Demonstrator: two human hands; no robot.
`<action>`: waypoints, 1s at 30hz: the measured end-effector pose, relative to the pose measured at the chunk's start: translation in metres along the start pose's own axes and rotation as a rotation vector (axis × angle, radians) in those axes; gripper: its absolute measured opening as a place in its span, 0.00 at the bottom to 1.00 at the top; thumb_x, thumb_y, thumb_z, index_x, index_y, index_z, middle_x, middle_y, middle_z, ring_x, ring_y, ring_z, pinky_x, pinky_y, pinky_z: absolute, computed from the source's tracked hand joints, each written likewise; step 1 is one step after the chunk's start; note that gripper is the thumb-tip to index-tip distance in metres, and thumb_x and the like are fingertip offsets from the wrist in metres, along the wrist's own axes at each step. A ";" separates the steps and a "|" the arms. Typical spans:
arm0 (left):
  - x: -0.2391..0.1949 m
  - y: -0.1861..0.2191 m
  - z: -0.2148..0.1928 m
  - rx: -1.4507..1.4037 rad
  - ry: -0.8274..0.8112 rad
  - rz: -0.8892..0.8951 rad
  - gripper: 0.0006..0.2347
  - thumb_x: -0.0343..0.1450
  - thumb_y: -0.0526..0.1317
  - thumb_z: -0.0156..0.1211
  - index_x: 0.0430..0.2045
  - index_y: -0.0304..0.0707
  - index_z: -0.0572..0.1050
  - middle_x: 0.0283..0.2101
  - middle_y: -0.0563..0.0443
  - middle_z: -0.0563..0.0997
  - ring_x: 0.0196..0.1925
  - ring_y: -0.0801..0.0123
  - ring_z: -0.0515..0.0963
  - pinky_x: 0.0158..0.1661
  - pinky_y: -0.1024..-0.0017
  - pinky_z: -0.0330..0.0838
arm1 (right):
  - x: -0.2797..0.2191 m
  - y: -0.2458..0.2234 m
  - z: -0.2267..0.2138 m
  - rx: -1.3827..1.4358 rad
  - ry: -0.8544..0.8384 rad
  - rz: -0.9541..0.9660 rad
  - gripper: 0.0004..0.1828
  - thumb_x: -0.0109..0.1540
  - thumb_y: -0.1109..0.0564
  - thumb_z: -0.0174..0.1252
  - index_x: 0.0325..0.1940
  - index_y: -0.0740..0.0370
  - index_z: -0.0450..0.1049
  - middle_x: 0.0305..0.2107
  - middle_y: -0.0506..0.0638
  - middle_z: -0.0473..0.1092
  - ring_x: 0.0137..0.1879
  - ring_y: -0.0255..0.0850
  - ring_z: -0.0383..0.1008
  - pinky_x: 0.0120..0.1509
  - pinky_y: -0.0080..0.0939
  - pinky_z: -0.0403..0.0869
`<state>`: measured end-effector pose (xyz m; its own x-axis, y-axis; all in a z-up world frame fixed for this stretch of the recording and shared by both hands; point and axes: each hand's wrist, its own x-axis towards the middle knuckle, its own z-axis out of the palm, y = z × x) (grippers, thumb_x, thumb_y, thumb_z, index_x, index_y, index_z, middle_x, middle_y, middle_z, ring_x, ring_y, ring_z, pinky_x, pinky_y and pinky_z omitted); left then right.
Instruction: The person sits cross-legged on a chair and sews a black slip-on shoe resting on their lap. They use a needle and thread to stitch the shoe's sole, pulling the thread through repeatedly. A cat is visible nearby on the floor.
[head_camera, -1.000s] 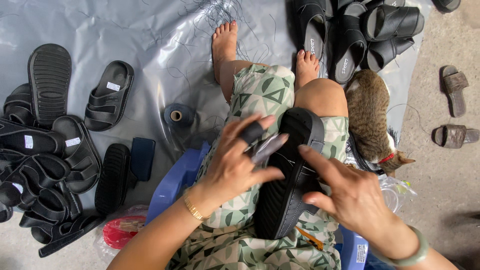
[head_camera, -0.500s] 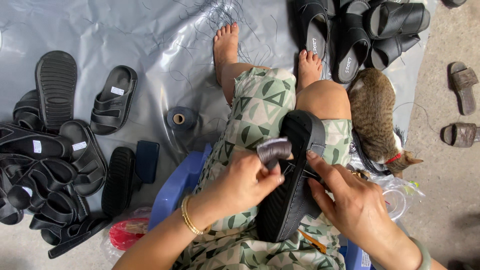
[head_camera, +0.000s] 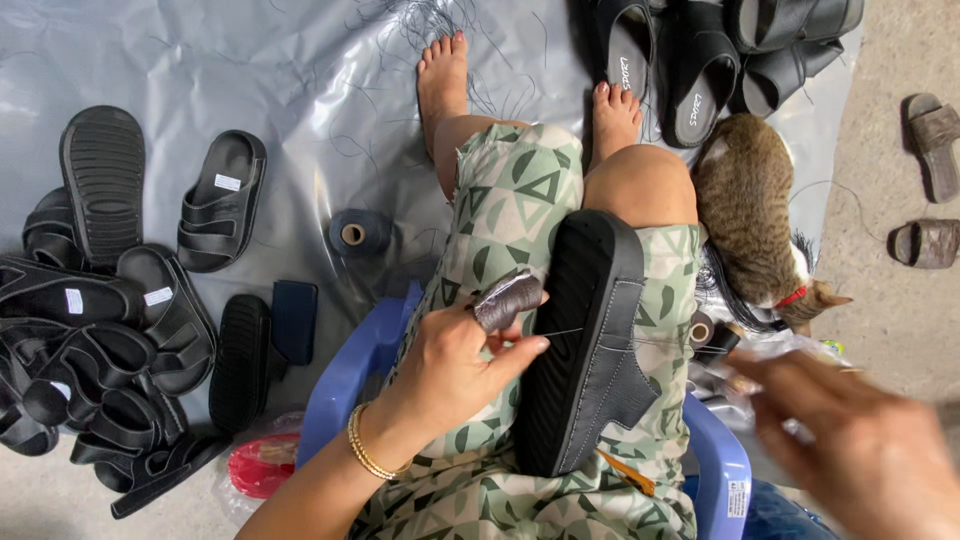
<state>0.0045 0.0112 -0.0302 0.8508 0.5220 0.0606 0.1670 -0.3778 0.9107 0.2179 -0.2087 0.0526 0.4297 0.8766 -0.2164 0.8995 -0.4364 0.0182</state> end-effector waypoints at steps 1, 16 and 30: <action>-0.001 -0.001 -0.001 -0.026 0.038 0.007 0.15 0.62 0.35 0.65 0.41 0.39 0.73 0.25 0.59 0.75 0.22 0.79 0.75 0.29 0.82 0.74 | 0.000 -0.002 0.002 0.268 -0.101 -0.133 0.13 0.58 0.53 0.46 0.45 0.43 0.70 0.38 0.36 0.71 0.37 0.35 0.72 0.36 0.35 0.70; -0.011 0.013 0.022 0.381 -0.103 0.013 0.36 0.61 0.60 0.61 0.61 0.49 0.55 0.26 0.40 0.69 0.29 0.53 0.71 0.32 0.62 0.68 | 0.046 -0.061 0.020 0.649 0.041 -0.130 0.04 0.53 0.53 0.58 0.29 0.53 0.72 0.21 0.41 0.70 0.26 0.35 0.72 0.30 0.33 0.68; 0.048 0.021 -0.012 -0.709 -0.457 -0.010 0.15 0.74 0.45 0.39 0.48 0.36 0.68 0.22 0.49 0.76 0.18 0.75 0.76 0.18 0.84 0.71 | 0.021 0.001 0.024 0.624 0.103 0.175 0.29 0.52 0.77 0.44 0.55 0.61 0.67 0.46 0.53 0.68 0.35 0.38 0.69 0.30 0.36 0.69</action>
<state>0.0428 0.0368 -0.0032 0.9944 0.1042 0.0187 -0.0468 0.2743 0.9605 0.2256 -0.1960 0.0244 0.5988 0.7835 -0.1661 0.6148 -0.5826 -0.5316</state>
